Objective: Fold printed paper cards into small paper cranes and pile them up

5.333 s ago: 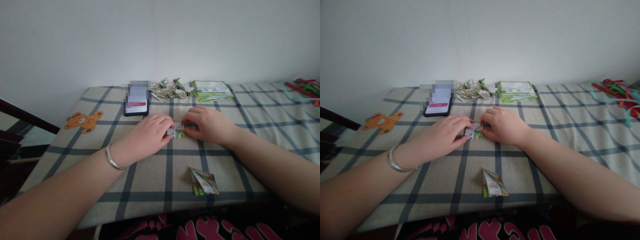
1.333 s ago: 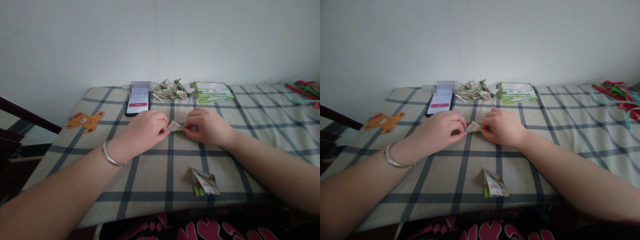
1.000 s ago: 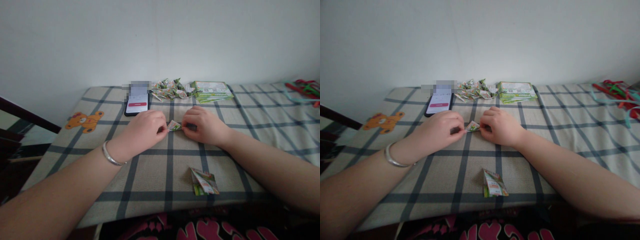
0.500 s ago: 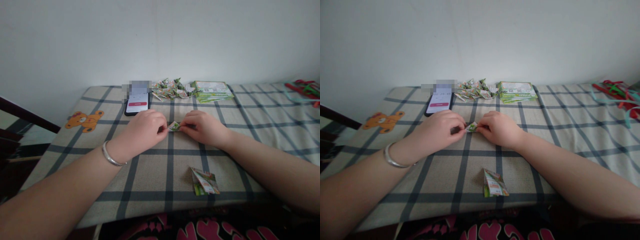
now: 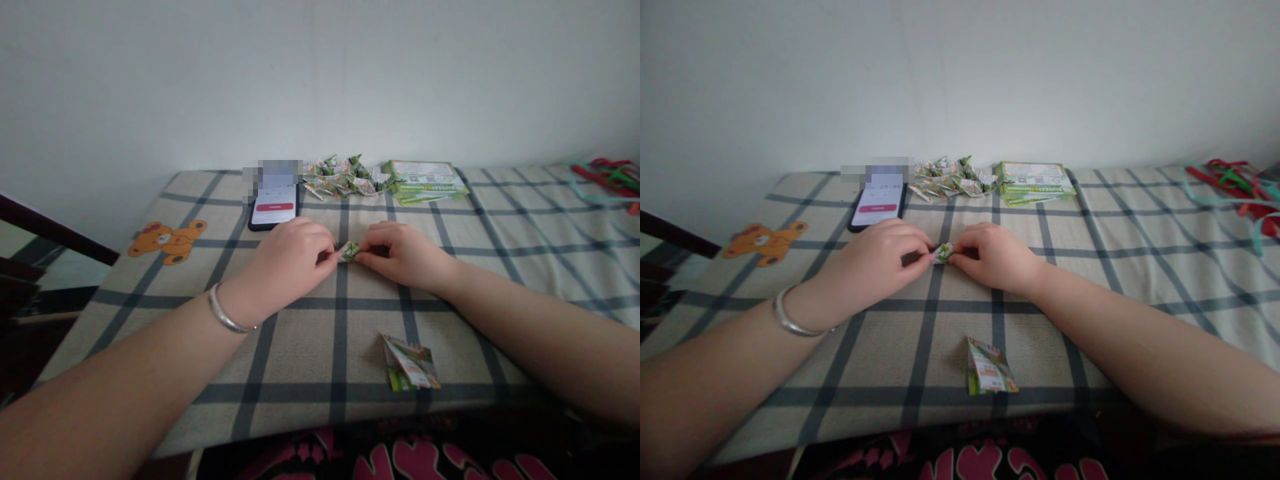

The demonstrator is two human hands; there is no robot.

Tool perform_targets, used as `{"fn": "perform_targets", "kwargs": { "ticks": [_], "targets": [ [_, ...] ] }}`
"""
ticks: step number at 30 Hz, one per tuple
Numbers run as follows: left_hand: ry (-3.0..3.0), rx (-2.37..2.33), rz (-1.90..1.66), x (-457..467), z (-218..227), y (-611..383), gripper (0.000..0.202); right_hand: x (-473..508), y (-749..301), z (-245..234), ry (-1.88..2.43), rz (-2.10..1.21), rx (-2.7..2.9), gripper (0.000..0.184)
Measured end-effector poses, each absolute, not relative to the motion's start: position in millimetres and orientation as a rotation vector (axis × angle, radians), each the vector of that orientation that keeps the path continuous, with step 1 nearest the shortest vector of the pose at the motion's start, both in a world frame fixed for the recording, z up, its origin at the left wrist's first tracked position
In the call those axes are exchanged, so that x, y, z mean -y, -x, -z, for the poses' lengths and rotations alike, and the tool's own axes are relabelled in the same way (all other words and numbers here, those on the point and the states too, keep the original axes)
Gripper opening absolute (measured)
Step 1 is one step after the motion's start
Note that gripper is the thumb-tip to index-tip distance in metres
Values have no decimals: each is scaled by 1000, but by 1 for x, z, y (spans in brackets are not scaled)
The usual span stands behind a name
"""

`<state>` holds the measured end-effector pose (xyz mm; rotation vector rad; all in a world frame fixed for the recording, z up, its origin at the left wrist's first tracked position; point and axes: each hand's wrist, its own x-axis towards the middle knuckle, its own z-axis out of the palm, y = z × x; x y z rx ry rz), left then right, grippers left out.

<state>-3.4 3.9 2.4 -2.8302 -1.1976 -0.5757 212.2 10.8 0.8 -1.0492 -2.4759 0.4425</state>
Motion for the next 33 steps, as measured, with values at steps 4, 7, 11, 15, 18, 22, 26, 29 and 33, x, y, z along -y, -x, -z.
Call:
{"fn": "perform_targets", "kwargs": {
  "ticks": [4, 7, 11, 15, 18, 22, 26, 29, 33],
  "targets": [
    [2824, 1226, 610, -5, 0, 3, 21, -15, -212, 2, 1101, -563, 2432, 20],
    [2828, 1247, 624, -6, 1, 3, 21, -15, -211, 2, 1144, -523, 2445, 22],
    [2820, 1269, 656, -5, 2, 4, 20, -11, -209, -1, 1245, -468, 2435, 14],
    [2800, 1288, 705, -5, 3, 3, 20, -7, -210, -4, 1381, -478, 2360, 13],
    [2787, 1334, 725, -8, 6, 2, 19, -6, -211, -5, 1454, -423, 2362, 16],
    [2804, 1371, 746, -12, 10, 3, 20, -7, -212, -4, 1489, -387, 2342, 19],
    [2802, 1347, 754, -14, 11, 3, 20, -9, -215, -2, 1431, -411, 2330, 15],
    [2809, 1334, 742, -13, 10, 2, 19, -11, -219, -1, 1285, -380, 2395, 17],
    [2897, 1321, 757, -10, 8, 0, 20, -11, -224, -5, 1100, -156, 2563, 17]
  ]
}}
